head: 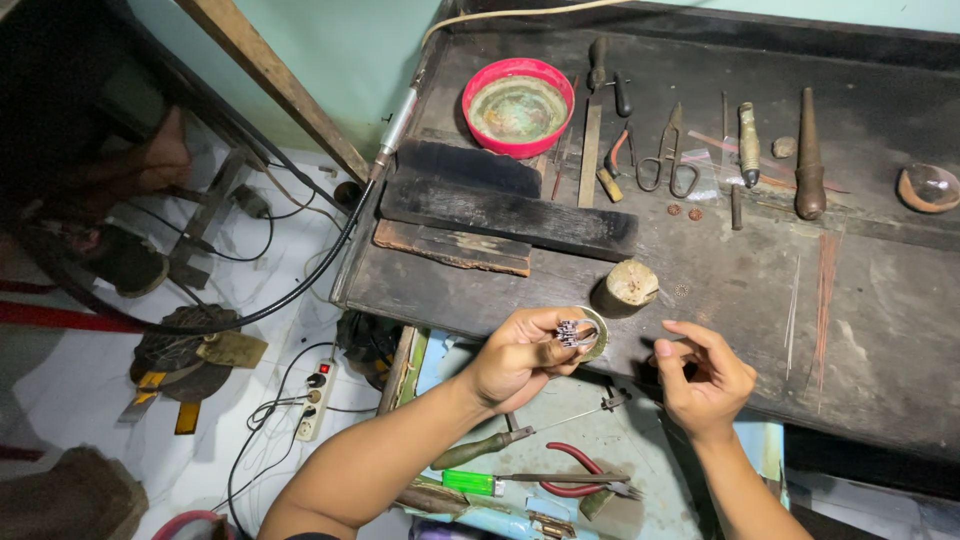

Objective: Soldering and adjusting a small metal ring using a blowtorch, tweezers, and pliers on a workbench.

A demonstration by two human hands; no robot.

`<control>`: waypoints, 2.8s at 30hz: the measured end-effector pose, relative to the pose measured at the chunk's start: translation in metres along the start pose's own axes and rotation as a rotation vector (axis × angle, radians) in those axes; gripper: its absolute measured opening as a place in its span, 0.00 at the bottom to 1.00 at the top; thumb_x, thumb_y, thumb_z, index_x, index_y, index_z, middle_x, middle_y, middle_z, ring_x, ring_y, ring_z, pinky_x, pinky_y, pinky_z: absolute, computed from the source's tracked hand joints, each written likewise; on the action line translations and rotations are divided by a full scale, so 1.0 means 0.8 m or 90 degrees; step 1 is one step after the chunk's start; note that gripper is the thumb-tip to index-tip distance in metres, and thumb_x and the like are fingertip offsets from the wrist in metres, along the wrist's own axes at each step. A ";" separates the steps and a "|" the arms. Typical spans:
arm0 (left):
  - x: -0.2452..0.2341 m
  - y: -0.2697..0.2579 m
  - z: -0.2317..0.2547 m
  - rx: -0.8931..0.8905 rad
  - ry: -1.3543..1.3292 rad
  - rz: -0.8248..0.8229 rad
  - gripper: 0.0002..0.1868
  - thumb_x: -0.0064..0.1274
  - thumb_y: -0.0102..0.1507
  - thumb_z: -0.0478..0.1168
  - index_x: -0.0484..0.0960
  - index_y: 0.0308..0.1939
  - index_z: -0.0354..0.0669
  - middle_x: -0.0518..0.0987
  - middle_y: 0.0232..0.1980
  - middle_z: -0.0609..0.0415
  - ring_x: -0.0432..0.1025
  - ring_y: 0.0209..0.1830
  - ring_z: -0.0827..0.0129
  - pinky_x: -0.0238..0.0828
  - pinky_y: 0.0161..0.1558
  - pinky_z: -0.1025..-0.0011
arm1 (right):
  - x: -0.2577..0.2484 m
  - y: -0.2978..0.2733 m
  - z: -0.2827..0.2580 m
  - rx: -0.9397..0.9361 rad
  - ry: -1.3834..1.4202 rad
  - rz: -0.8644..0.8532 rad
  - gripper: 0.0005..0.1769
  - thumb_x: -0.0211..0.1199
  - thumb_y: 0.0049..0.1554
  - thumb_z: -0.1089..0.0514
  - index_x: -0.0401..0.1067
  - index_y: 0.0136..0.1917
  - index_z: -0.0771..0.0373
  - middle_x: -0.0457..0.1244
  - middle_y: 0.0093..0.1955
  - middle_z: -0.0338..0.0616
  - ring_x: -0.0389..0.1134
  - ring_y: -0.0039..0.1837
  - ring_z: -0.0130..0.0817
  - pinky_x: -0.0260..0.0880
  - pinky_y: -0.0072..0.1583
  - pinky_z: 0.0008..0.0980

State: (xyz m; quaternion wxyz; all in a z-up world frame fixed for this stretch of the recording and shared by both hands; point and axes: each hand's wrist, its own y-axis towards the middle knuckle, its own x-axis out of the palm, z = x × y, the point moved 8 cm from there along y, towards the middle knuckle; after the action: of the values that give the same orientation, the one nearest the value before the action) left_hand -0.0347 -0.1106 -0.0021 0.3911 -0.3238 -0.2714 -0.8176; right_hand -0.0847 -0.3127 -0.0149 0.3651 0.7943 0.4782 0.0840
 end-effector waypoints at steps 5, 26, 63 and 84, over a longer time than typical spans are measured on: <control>-0.010 0.000 -0.003 0.028 0.038 -0.001 0.08 0.56 0.66 0.35 0.78 0.37 0.30 0.69 0.35 0.49 0.59 0.29 0.77 0.57 0.27 0.84 | -0.001 -0.001 0.004 -0.002 0.002 0.000 0.06 0.71 0.56 0.65 0.80 0.48 0.69 0.66 0.26 0.42 0.59 0.25 0.25 0.63 0.33 0.27; -0.012 -0.008 -0.010 -0.016 0.036 0.033 0.08 0.53 0.68 0.34 0.79 0.37 0.30 0.68 0.32 0.54 0.52 0.24 0.85 0.48 0.21 0.89 | 0.000 0.002 0.002 -0.019 0.021 -0.011 0.06 0.70 0.57 0.68 0.79 0.48 0.74 0.65 0.26 0.44 0.61 0.24 0.26 0.62 0.31 0.27; -0.068 0.013 0.071 0.203 0.491 0.251 0.04 0.58 0.63 0.27 0.89 0.38 0.32 0.74 0.25 0.49 0.72 0.12 0.73 0.69 0.18 0.79 | 0.001 0.004 -0.001 -0.001 0.012 -0.003 0.07 0.70 0.57 0.66 0.79 0.48 0.71 0.65 0.25 0.42 0.60 0.24 0.25 0.62 0.31 0.26; -0.066 0.020 0.080 0.219 0.653 0.237 0.04 0.61 0.62 0.33 0.90 0.34 0.44 0.76 0.25 0.55 0.66 0.25 0.79 0.65 0.28 0.78 | 0.003 0.008 -0.005 -0.020 0.008 0.009 0.07 0.71 0.55 0.63 0.80 0.47 0.68 0.66 0.25 0.41 0.61 0.24 0.26 0.63 0.31 0.25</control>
State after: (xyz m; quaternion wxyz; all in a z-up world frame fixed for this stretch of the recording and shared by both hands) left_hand 0.0243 -0.0503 0.0032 0.6573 0.1407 -0.1142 -0.7315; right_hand -0.0813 -0.3104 -0.0083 0.3740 0.7914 0.4733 0.0990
